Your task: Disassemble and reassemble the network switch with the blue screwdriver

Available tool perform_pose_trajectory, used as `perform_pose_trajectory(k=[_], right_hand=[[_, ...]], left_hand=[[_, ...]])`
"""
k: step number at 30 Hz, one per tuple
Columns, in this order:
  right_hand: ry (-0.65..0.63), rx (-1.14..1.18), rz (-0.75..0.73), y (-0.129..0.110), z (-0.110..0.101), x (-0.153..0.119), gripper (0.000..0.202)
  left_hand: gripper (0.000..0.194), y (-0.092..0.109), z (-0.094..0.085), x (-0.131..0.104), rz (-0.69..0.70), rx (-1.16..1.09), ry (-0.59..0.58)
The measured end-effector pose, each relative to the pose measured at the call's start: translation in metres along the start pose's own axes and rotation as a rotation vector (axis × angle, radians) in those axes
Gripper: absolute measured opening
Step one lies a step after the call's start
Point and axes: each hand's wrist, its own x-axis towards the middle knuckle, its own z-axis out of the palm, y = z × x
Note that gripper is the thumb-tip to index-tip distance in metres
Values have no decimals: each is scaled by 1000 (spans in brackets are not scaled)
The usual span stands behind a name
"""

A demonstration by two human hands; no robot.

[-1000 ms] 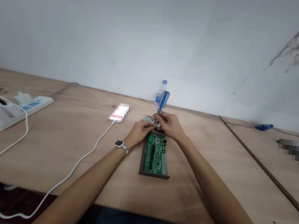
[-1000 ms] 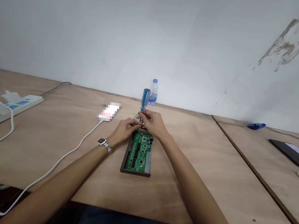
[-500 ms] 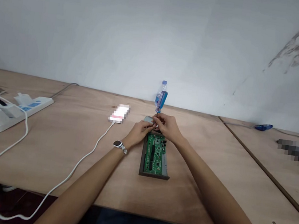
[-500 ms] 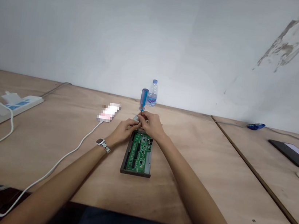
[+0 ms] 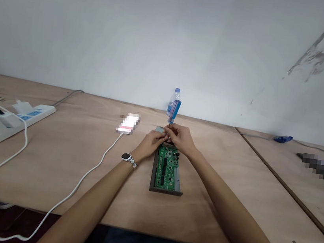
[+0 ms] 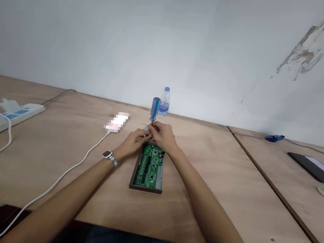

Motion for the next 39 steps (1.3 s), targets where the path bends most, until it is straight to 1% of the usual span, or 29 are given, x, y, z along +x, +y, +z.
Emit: perform_pose_trajectory(k=[2,4,8,10,12,16,19,21,23,25,26,28,31,33,36,39], right_hand=[[-50,-3,5,-1,-1,-1,30],[-40,8,11,-1,0,-1,29],[129,23,37,5,6,-2,30],[163,29,41,8,8,-2,29],[135,7,21,9,8,-2,28],[28,-32,-9,7,2,-2,24],[-18,-16,-8,7,-1,-2,25],[14,-30,-8,8,0,-2,26],[95,-40,7,11,2,-2,26],[159,-21,33,13,3,-2,28],[170,-7,42,14,4,-2,29],[142,15,43,13,3,-3,31],[59,14,21,9,1,-3,27],[23,-6,11,6,1,-3,27],[59,-38,8,5,2,-3,25],[108,-33,56,9,4,-4,25]], left_hand=[[29,-1,-2,-1,-4,-23,-15],[25,0,-2,-1,-28,-20,18],[18,4,1,1,-65,34,94],[19,5,3,1,-73,31,116],[21,4,3,1,-57,16,107],[28,-3,2,-1,2,-3,20],[26,-7,2,-3,-30,-26,22],[21,-7,4,-3,-53,-32,58],[16,-4,5,-2,-60,-27,89],[16,-1,6,-2,-70,-26,107],[16,0,7,-2,-77,-29,111],[19,1,6,-2,-75,-27,101],[26,0,4,-2,-28,-8,35],[28,-2,3,-2,-15,-8,13],[22,-4,4,-2,-48,-9,70],[17,-4,8,-3,-79,11,138]])
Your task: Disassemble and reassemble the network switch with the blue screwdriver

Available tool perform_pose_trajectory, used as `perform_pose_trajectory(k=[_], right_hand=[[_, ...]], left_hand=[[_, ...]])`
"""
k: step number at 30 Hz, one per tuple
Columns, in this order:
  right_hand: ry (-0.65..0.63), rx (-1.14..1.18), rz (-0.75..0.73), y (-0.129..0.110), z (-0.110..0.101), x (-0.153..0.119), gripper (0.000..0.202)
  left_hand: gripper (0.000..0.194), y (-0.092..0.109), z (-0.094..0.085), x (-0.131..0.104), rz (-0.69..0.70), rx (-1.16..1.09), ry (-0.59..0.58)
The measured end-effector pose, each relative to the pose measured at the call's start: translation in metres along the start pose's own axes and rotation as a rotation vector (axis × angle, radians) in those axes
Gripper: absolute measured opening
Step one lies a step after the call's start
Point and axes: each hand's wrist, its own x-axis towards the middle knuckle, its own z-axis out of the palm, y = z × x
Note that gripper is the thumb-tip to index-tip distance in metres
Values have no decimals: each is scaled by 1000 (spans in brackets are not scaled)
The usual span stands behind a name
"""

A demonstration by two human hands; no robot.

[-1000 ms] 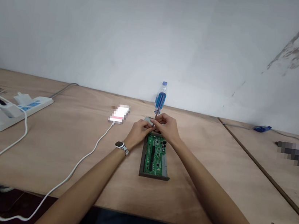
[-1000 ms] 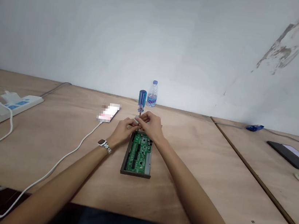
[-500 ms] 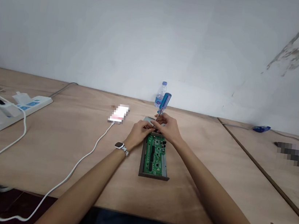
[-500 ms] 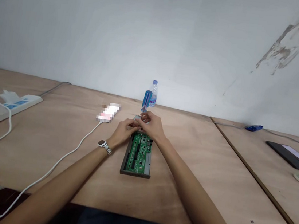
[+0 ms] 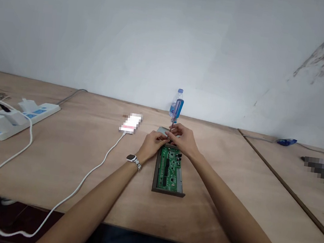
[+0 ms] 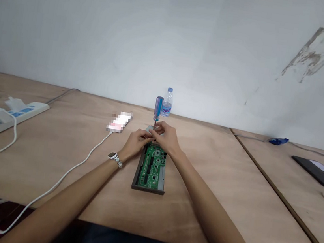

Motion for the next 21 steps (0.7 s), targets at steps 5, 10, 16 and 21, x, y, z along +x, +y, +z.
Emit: perform_pose_trajectory(k=[5,10,16,21], right_hand=[[-31,-68,-19,9,-1,-1,26],[-23,-32,-17,10,-1,0,19],[49,211,77,7,-7,-12,26],[158,457,174,17,-12,-52,42]], left_hand=[[18,3,-2,-2,-9,-16,-1],[19,13,-20,-5,36,30,17],[21,18,-35,-16,63,52,-45],[19,18,-38,-26,73,29,-152]])
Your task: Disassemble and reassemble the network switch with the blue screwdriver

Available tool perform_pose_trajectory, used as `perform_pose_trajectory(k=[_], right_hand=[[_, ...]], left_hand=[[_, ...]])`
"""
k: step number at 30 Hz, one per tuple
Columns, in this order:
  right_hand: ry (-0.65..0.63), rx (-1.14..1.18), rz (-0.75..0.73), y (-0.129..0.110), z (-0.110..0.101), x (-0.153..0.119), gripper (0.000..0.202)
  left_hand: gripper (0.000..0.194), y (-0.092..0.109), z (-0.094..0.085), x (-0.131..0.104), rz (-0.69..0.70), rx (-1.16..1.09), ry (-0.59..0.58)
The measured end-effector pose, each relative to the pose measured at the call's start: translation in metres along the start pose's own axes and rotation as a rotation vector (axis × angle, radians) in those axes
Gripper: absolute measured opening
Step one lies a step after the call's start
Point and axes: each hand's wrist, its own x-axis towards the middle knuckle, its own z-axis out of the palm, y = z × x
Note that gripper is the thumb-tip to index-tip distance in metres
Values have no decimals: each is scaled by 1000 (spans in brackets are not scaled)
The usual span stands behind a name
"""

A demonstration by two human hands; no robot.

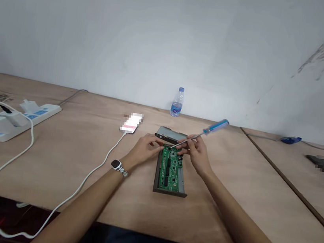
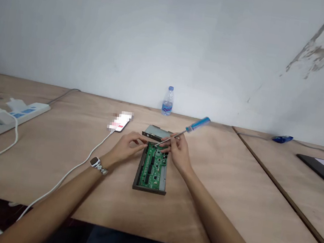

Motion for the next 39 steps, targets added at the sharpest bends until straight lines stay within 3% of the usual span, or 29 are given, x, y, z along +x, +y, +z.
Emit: perform_pose_trajectory(k=[5,11,19,31,39], right_hand=[[138,248,107,19,-5,-26,39],[221,442,170,24,4,-29,36],[191,496,188,27,9,-34,30],[237,474,323,19,7,-33,33],[257,504,393,21,3,-30,32]], left_hand=[[21,1,5,-1,-13,-34,-45],[20,0,12,-1,-3,-5,-25],[12,0,15,-1,11,-19,-24],[22,11,25,-3,-101,-304,169],[22,15,30,-3,-82,-435,136]])
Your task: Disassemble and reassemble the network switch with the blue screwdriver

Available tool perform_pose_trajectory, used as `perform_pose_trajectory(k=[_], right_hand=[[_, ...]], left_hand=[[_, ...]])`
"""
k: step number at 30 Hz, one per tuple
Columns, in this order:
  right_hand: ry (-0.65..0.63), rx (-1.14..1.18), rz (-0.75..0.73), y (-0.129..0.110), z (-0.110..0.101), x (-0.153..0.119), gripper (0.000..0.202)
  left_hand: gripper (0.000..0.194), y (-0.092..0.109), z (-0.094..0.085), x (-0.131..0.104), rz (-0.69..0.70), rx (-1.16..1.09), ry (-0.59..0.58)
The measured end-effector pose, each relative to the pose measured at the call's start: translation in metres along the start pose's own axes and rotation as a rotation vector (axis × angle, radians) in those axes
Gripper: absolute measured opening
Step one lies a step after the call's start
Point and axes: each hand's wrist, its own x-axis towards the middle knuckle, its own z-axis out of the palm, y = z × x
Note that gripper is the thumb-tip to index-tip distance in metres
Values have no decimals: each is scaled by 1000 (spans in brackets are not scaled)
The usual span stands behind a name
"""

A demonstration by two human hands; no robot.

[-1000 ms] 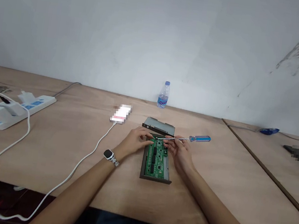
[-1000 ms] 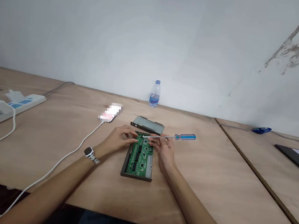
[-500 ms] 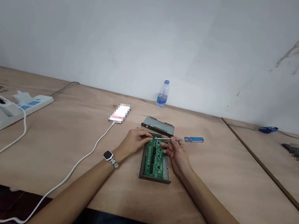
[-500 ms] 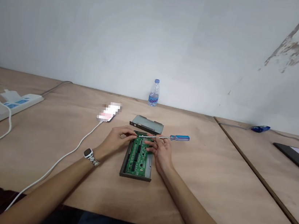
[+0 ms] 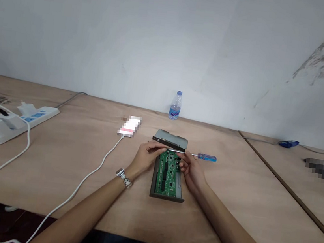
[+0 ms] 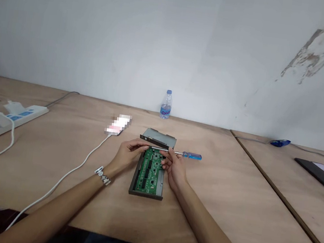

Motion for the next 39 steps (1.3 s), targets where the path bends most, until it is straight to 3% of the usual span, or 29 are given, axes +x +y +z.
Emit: perform_pose_trajectory(k=[7,17,20,24,28,32,39], right_hand=[[-20,8,-3,1,-2,2,30],[-56,51,24,-2,0,1,26],[-34,58,6,-3,1,0,24],[26,69,-2,-6,0,1,19],[17,38,16,-5,0,2,21],[2,2,18,-2,0,1,24],[-9,-35,8,-1,0,0,28]], left_hand=[[22,-3,4,2,-46,-59,118],[21,1,3,1,24,-28,31],[21,1,-1,3,49,-4,111],[21,-6,-26,16,79,150,254],[16,-28,-53,33,26,495,31],[17,-47,-60,41,-1,682,-115],[18,-49,-56,38,-7,684,-135]])
